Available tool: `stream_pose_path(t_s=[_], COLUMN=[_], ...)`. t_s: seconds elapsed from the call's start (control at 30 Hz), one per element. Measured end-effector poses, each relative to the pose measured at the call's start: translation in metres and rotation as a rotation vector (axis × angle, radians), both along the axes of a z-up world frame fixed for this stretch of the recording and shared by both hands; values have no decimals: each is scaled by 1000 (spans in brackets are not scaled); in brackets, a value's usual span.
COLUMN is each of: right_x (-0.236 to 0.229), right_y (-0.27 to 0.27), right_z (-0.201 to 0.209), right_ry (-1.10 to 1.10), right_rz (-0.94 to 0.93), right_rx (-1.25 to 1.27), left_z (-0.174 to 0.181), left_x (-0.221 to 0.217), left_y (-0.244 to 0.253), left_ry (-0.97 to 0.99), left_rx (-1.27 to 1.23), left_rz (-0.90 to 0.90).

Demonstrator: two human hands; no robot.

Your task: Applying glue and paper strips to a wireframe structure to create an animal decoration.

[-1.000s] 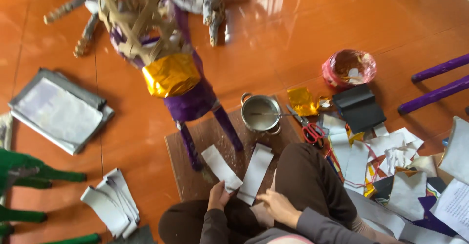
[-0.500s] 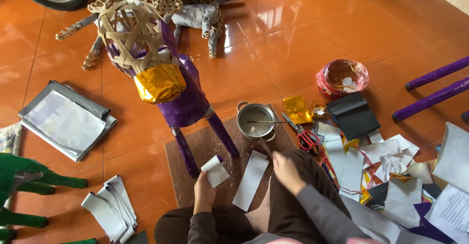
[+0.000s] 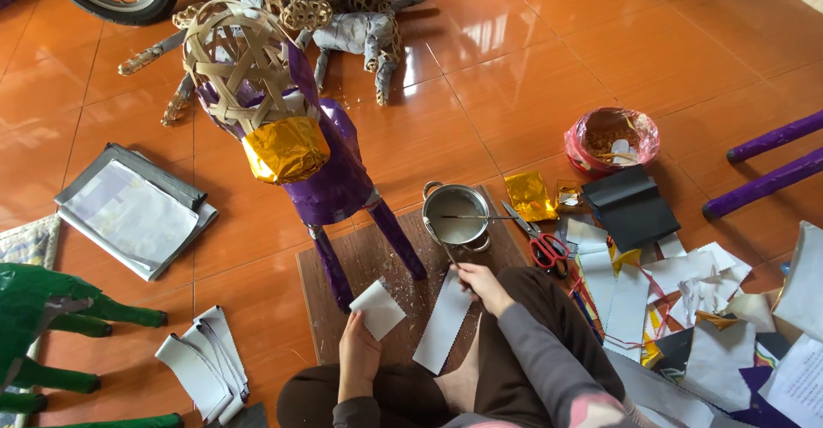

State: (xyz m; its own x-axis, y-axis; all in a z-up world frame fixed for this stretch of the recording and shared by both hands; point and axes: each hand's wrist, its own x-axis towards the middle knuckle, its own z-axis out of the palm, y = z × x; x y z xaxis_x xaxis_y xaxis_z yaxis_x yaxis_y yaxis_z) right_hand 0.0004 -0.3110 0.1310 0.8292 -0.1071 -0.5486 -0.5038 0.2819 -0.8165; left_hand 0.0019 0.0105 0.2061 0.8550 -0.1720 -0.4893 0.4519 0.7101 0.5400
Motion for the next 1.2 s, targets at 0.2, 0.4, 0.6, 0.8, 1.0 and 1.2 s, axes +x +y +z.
stream_pose_path(t_s=[0.2,0.4,0.6,0.8,1.0,1.2], right_x=[-79,-119,-125,-125,-103,-10], right_y=[9,43,64,75,46,-22], right_z=[79,87,80,91,69,75], right_ry=[-201,-329,-302,-256,-895,-379], right_rz=[-27,357,418,437,106,37], right_rx=[51,-223,-196,-386,-850,-1200], left_z=[35,33,29,-42,22,-3], left_x=[2,5,5,15,3,6], left_y=[-8,-16,-14,3,-8,4], left_ry=[-83,-130,-70,-184,-114,-252], left_rx=[90,67,145,111,119,145], left_rz=[16,19,63,54,74,6])
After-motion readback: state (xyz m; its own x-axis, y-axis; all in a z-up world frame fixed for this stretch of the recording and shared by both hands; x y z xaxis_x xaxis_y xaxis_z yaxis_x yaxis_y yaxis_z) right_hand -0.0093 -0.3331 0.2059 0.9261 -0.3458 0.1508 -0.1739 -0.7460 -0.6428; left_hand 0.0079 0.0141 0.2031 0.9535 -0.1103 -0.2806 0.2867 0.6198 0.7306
